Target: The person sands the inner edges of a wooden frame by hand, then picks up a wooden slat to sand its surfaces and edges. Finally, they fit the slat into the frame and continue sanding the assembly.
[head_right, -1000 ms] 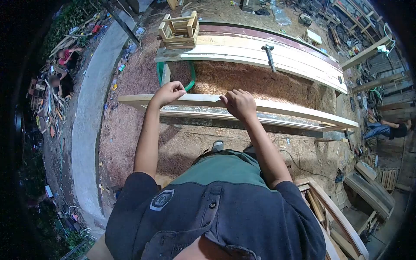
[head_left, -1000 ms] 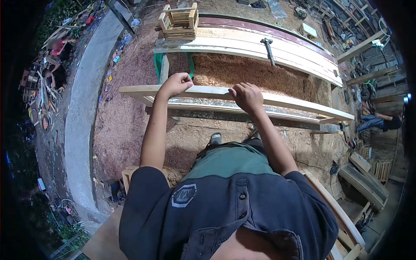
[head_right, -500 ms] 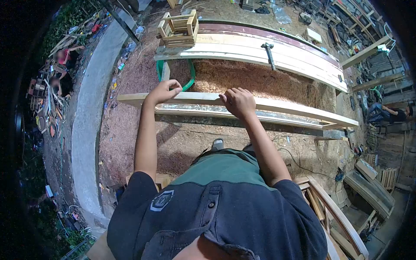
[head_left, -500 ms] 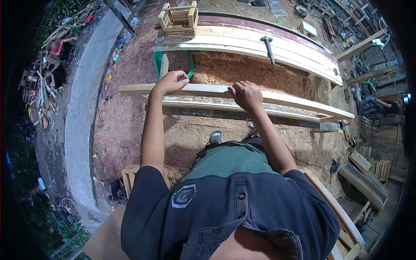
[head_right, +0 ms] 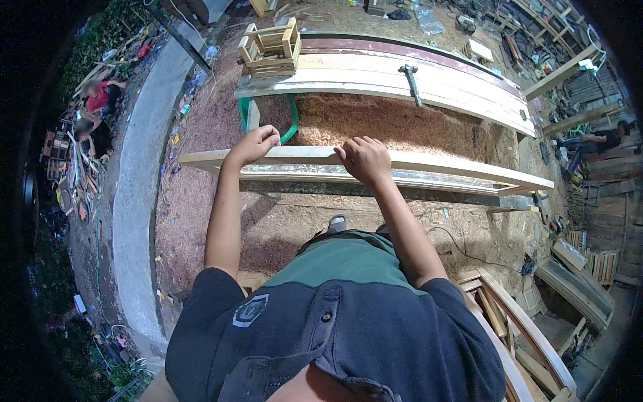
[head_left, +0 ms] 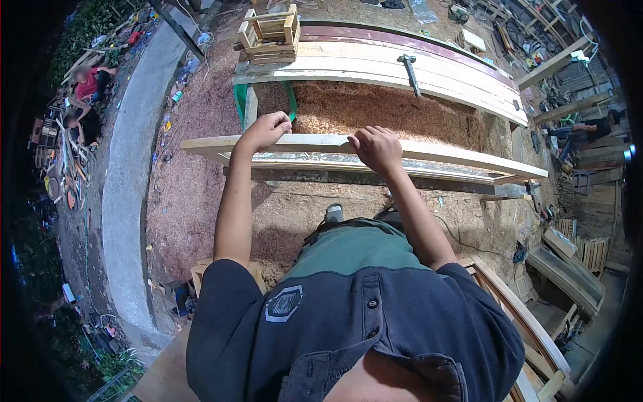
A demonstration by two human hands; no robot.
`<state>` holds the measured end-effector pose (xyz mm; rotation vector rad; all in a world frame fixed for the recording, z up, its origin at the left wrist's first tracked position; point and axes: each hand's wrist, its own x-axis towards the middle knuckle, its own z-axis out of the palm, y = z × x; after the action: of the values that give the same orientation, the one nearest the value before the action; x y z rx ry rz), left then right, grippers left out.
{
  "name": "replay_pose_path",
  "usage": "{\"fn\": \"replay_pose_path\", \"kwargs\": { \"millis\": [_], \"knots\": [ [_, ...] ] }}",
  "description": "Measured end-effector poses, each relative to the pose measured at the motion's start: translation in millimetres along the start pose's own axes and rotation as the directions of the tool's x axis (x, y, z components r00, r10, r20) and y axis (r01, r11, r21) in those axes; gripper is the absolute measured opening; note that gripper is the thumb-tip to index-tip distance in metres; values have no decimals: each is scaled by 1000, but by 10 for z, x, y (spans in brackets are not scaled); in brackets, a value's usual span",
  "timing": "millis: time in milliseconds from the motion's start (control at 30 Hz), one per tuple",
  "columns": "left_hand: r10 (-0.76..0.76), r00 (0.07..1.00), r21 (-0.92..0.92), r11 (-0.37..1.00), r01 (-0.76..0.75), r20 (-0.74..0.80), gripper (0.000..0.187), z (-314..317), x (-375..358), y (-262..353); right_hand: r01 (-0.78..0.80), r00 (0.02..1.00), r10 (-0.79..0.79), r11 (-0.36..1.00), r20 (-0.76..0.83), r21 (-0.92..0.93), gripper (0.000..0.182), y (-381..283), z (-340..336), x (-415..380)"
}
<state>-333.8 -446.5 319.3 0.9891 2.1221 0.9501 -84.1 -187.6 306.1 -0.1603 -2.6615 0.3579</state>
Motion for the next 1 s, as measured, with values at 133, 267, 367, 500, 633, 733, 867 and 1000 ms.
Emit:
{"fn": "replay_pose_path", "kwargs": {
  "millis": [133,267,367,500,633,733,867,1000],
  "knots": [
    [-43,996,-24,999,45,82,19,-100,-61,86,8,1000,-9,1000,-14,-6,34,-7,-3,-13],
    [-77,974,81,995,61,212,24,-151,-8,113,0,1000,-1,1000,-12,-10,34,-9,-2,-25],
    [-60,983,127,991,39,172,24,-92,-33,173,-1,1000,1,1000,-17,1,34,3,18,-31],
    [-20,998,196,981,7,67,21,2,-137,300,-4,1000,4,1000,-5,-14,33,25,52,-42],
    [-35,999,178,983,37,-16,20,185,-69,183,-4,1000,4,1000,-15,-5,32,24,42,-55],
    [-28,994,-93,996,18,-108,22,294,-7,217,-7,1000,7,1000,-12,-4,32,8,43,-52],
    [25,998,-137,990,-32,-50,28,321,51,144,-11,1000,11,1000,-12,5,32,9,30,-45],
    [4,989,32,999,-8,151,31,204,18,251,-3,1000,4,1000,-15,11,31,42,62,-50]
  ]
}}
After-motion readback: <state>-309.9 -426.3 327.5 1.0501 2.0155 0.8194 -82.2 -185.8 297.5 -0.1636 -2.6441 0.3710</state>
